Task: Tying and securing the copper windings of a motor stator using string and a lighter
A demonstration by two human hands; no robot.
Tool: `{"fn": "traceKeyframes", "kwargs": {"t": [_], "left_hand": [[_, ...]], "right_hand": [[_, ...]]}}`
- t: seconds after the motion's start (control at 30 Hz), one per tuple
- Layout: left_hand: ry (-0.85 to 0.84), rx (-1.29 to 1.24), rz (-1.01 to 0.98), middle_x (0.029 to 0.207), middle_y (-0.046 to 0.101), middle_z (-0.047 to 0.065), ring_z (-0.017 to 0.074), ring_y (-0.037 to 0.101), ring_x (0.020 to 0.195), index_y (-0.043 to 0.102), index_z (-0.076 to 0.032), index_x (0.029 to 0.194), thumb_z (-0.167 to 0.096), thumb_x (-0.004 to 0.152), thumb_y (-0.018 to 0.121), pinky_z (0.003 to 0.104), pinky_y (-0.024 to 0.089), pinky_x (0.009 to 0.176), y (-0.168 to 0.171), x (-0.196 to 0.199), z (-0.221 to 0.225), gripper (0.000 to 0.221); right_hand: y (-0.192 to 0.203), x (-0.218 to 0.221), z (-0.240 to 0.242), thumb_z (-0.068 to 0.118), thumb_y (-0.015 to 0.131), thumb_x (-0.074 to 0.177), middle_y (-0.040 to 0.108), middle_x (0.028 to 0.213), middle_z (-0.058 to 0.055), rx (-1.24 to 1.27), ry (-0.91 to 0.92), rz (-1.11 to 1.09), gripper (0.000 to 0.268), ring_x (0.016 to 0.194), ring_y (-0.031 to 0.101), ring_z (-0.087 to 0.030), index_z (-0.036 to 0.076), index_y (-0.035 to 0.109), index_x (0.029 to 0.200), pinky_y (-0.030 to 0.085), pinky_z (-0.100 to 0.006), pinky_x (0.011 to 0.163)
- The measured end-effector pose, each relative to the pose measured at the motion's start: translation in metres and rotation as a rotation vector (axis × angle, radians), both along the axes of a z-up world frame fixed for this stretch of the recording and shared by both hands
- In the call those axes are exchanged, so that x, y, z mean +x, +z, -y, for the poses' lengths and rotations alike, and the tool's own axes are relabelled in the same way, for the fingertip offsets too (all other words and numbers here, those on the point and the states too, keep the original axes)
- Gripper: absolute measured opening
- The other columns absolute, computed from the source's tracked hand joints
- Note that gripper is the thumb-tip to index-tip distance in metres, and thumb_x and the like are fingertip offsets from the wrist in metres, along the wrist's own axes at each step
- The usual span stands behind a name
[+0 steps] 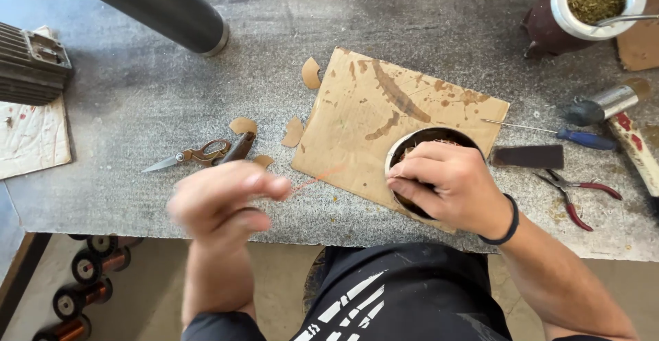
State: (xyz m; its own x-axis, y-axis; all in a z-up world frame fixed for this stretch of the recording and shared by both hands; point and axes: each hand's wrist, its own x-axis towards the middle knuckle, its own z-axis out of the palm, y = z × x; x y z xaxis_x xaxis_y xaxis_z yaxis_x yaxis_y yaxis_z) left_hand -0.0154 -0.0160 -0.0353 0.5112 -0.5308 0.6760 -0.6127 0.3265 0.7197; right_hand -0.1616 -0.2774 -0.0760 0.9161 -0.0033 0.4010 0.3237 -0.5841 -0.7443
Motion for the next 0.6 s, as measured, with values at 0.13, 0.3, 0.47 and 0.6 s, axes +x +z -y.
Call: {"fn": "traceKeyframes", "kwargs": {"t": [0.13,0.3,0.47,0.6], "left_hand": [[-0.471,-0.042,-0.465,0.145,0.059,0.025,0.0323,0.064,0.126,0.039,0.003,0.154,0.002,0.085,0.078,0.042,0.057,0.098,-0.058,-0.012,0.036,0.079],[-0.226,0.193,-0.236,0.117,0.075,0.006,0.0251,0.069,0.109,0.070,-0.007,0.128,-0.016,0.106,0.058,0.039,0.058,0.093,-0.057,-0.035,0.073,0.027],[0.030,0.214,0.127,0.076,0.074,-0.006,0.0192,0.063,0.081,0.077,-0.008,0.115,-0.034,0.103,0.059,0.031,0.059,0.081,-0.028,-0.032,0.055,0.034],[-0.319,0.185,-0.344,0.056,0.063,-0.002,0.0128,0.058,0.053,0.072,0.004,0.114,-0.027,0.107,0.050,0.029,0.055,0.055,-0.021,-0.041,0.041,0.039]], "right_hand": [[-0.014,-0.009,0.002,0.021,0.077,0.091,0.071,0.078,-0.002,0.113,-0.092,-0.050,0.006,0.073,0.073,-0.025,0.015,0.075,0.090,0.058,-0.035,0.064],[-0.005,-0.014,0.003,0.017,0.071,0.094,0.072,0.077,-0.005,0.122,-0.097,-0.100,0.006,0.072,0.073,-0.028,0.011,0.073,0.093,0.059,-0.038,0.062],[-0.004,-0.019,0.014,0.017,0.070,0.094,0.073,0.077,-0.006,0.199,-0.087,-0.142,0.007,0.071,0.075,-0.028,0.011,0.074,0.093,0.058,-0.037,0.063],[0.001,-0.013,0.011,0.017,0.072,0.092,0.074,0.078,-0.005,0.242,-0.052,-0.128,0.007,0.073,0.073,-0.022,0.012,0.077,0.093,0.058,-0.034,0.067]]}}
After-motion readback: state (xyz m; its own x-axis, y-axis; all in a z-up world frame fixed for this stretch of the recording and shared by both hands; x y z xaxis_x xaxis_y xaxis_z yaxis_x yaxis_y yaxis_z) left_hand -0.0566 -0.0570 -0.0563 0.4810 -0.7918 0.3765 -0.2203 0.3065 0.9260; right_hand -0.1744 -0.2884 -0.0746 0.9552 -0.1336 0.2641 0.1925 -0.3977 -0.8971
